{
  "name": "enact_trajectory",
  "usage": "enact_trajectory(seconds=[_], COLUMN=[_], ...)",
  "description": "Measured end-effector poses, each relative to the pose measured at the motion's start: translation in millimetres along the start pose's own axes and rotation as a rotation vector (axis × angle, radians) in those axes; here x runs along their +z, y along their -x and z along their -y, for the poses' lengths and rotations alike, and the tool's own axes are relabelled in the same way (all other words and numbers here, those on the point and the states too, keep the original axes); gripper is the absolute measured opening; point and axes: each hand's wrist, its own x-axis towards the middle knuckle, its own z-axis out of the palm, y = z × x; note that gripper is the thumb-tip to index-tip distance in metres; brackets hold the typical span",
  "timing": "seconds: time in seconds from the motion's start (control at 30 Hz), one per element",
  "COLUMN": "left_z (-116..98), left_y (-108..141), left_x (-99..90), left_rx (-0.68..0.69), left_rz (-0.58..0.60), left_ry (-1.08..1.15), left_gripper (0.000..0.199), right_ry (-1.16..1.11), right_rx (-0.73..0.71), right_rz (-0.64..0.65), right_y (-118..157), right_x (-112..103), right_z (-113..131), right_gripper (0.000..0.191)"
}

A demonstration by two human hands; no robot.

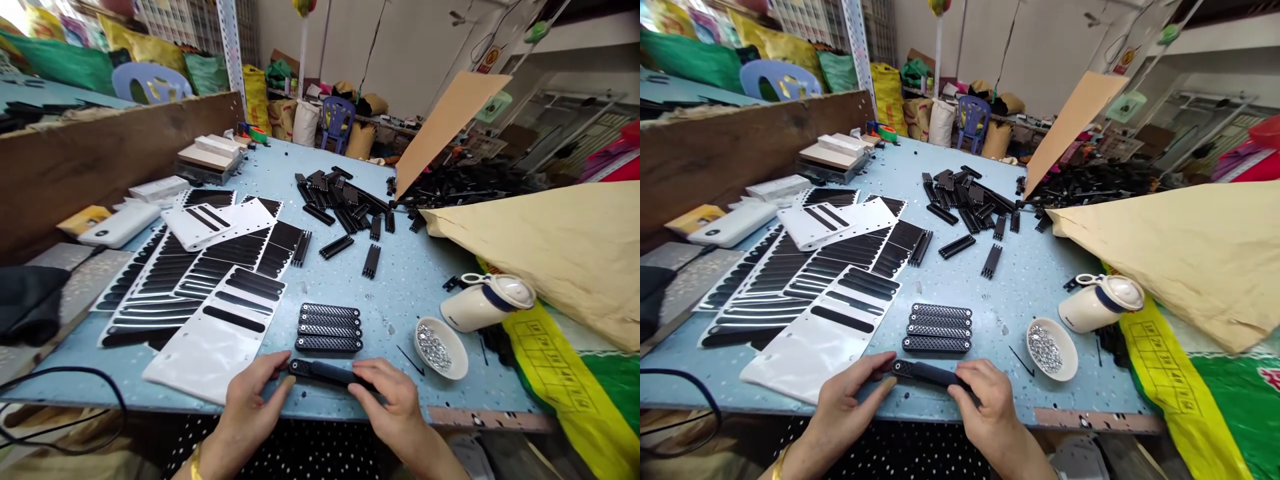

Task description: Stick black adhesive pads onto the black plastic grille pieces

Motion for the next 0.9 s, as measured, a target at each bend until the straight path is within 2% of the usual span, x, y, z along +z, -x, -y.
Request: enact_trajectory(seconds=[0.13, 0.3, 0.9], left_z=[0, 1, 1], left_y=[-3, -2, 0], left_x=[1.6, 1.7, -1.7], left_rx=[0.077, 0.023, -0.048], left_rz=[0.025, 0.057, 0.106], left_ry=[-0.004, 0.018, 0.058], left_gripper=[0.022, 0.014, 0.014], right_ry=[-0.004, 0.0, 0.023], right_rx=[-0.06, -0.064, -0.058], right_rz=[-0.003, 0.014, 0.108], right_y=[-4, -8, -18], right_x=[9, 15, 18], right_z=[3, 3, 4], right_gripper=[0.013, 0.013, 0.013])
